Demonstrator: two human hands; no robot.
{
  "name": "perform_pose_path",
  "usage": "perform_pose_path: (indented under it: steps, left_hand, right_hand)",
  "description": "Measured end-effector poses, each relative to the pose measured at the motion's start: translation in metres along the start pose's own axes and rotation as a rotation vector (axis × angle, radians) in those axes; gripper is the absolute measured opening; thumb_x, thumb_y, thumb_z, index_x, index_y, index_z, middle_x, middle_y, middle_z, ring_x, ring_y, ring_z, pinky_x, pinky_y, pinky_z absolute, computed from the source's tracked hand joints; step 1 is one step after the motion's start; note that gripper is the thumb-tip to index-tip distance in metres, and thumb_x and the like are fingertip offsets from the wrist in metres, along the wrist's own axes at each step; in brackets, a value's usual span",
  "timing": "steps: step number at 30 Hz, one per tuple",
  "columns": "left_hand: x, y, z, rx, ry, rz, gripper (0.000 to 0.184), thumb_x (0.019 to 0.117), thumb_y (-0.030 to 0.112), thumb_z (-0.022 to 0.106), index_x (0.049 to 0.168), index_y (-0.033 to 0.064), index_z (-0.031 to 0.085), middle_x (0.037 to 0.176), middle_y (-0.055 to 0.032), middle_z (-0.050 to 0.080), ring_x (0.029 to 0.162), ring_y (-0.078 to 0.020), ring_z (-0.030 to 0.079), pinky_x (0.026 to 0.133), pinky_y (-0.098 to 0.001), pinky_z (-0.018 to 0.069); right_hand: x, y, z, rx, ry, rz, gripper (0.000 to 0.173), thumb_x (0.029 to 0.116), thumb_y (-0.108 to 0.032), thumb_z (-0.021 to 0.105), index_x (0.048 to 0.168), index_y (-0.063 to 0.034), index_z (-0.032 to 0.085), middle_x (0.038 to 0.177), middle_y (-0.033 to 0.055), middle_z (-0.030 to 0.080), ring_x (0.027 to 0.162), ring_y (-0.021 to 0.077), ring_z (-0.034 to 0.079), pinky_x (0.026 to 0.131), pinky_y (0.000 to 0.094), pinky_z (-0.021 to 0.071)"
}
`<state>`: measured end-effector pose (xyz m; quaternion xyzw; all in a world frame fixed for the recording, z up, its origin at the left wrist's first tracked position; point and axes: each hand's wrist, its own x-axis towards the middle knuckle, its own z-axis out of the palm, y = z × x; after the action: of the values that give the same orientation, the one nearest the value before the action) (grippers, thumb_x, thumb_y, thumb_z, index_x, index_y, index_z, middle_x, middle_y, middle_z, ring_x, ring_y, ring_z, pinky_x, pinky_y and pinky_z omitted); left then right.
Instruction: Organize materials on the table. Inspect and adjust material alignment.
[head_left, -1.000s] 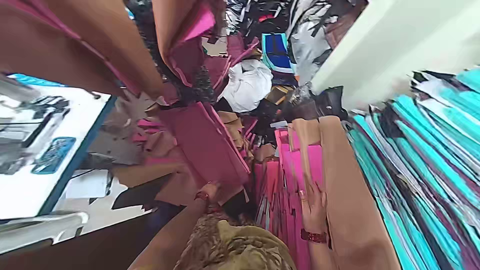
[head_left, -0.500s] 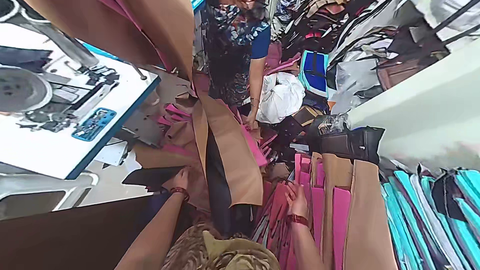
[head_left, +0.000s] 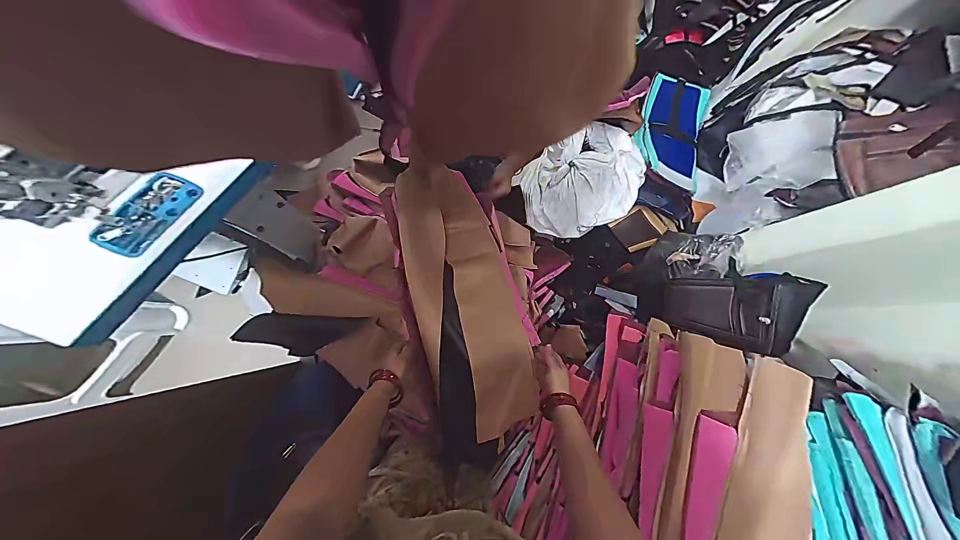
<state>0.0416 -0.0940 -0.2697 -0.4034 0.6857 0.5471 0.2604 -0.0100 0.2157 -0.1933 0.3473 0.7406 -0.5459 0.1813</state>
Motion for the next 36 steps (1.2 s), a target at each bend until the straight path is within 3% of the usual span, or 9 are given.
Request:
perform_pose_path:
  steps: [4, 8, 13, 18, 21, 25, 29, 32, 36]
  left_hand:
    - [-0.022, 0.020, -0.024, -0.398, 0.317, 0.045, 0.055, 0.1143, 0.032, 0.026, 0.146, -0.0087, 0.046, 0.145, -0.0294, 0.052, 0.136, -0.0368, 0.052, 0.114, -0.0492, 0.0399]
    - [-0.014, 0.032, -0.066, -0.825, 0.403, 0.068, 0.070, 0.1123, 0.046, 0.013, 0.139, -0.0065, 0.050, 0.128, -0.0254, 0.062, 0.106, -0.0282, 0.066, 0.092, -0.0425, 0.0520]
    - [-0.040, 0.071, -0.101, -0.697, 0.397, 0.215, 0.055, 0.1136, 0.034, 0.023, 0.142, -0.0043, 0.049, 0.132, -0.0239, 0.060, 0.109, -0.0255, 0.065, 0.094, -0.0400, 0.0503]
    - [-0.068, 0.112, -0.091, -0.435, 0.446, 0.597, 0.041, 0.1107, 0.019, 0.039, 0.133, -0.0123, 0.053, 0.122, -0.0274, 0.064, 0.104, -0.0236, 0.066, 0.095, -0.0374, 0.0510]
    - [-0.088, 0.141, -0.073, -0.333, 0.439, 0.826, 0.039, 0.1073, 0.016, 0.042, 0.127, -0.0145, 0.056, 0.120, -0.0286, 0.064, 0.107, -0.0251, 0.066, 0.098, -0.0376, 0.0516]
    - [-0.113, 0.191, -0.042, -0.141, 0.406, 1.174, 0.047, 0.1019, 0.027, 0.045, 0.124, -0.0105, 0.062, 0.123, -0.0268, 0.066, 0.115, -0.0290, 0.064, 0.103, -0.0414, 0.0497]
    - [-0.136, 0.274, -0.009, -0.067, 0.253, 1.345, 0.057, 0.1011, 0.038, 0.045, 0.134, -0.0073, 0.057, 0.135, -0.0266, 0.061, 0.125, -0.0325, 0.060, 0.107, -0.0443, 0.0477]
    - [-0.148, 0.322, 0.017, -0.194, 0.145, 1.366, 0.051, 0.1020, 0.030, 0.047, 0.135, -0.0081, 0.055, 0.135, -0.0264, 0.060, 0.125, -0.0274, 0.060, 0.107, -0.0382, 0.0476]
    - [-0.168, 0.326, 0.047, -0.424, -0.004, 1.083, 0.046, 0.1067, 0.018, 0.043, 0.141, -0.0125, 0.046, 0.139, -0.0290, 0.055, 0.125, -0.0274, 0.059, 0.107, -0.0385, 0.0469]
  right_hand:
    - [-0.004, -0.042, -0.006, 0.195, -0.034, -0.003, 0.056, 0.1132, -0.038, 0.029, 0.148, 0.0036, 0.044, 0.141, 0.0252, 0.057, 0.122, 0.0315, 0.061, 0.100, 0.0447, 0.0490]
    - [-0.020, -0.097, -0.012, 0.481, -0.087, -0.021, 0.069, 0.1113, -0.050, 0.013, 0.150, 0.0016, 0.039, 0.137, 0.0233, 0.058, 0.114, 0.0275, 0.063, 0.094, 0.0407, 0.0505]
    - [-0.022, -0.118, -0.038, 0.624, -0.049, -0.083, 0.077, 0.1080, -0.058, 0.008, 0.153, -0.0009, 0.034, 0.143, 0.0237, 0.054, 0.120, 0.0289, 0.062, 0.096, 0.0422, 0.0508]
    - [-0.033, -0.110, -0.076, 0.641, -0.017, -0.140, 0.081, 0.1067, -0.059, 0.002, 0.152, -0.0006, 0.035, 0.140, 0.0232, 0.056, 0.117, 0.0293, 0.062, 0.093, 0.0439, 0.0507]
    - [-0.040, -0.105, -0.101, 0.688, 0.088, -0.203, 0.079, 0.1071, -0.058, 0.004, 0.150, -0.0011, 0.038, 0.138, 0.0220, 0.057, 0.115, 0.0288, 0.063, 0.091, 0.0443, 0.0523]
    - [-0.048, -0.107, -0.164, 0.776, 0.388, -0.513, 0.074, 0.1085, -0.054, 0.006, 0.157, -0.0014, 0.027, 0.154, 0.0207, 0.044, 0.136, 0.0270, 0.051, 0.108, 0.0445, 0.0455]
    - [-0.081, -0.138, -0.244, 0.619, 0.666, -0.813, 0.056, 0.1114, -0.028, 0.020, 0.157, 0.0041, 0.023, 0.161, 0.0242, 0.032, 0.145, 0.0274, 0.040, 0.116, 0.0401, 0.0382]
    - [-0.104, -0.159, -0.280, 0.416, 0.715, -1.019, 0.058, 0.1072, -0.025, 0.026, 0.151, 0.0126, 0.029, 0.155, 0.0302, 0.038, 0.140, 0.0264, 0.046, 0.110, 0.0368, 0.0429]
    - [-0.139, -0.179, -0.273, 0.220, 0.675, -1.035, 0.053, 0.1010, -0.017, 0.046, 0.142, 0.0163, 0.041, 0.143, 0.0304, 0.050, 0.127, 0.0233, 0.056, 0.103, 0.0324, 0.0484]
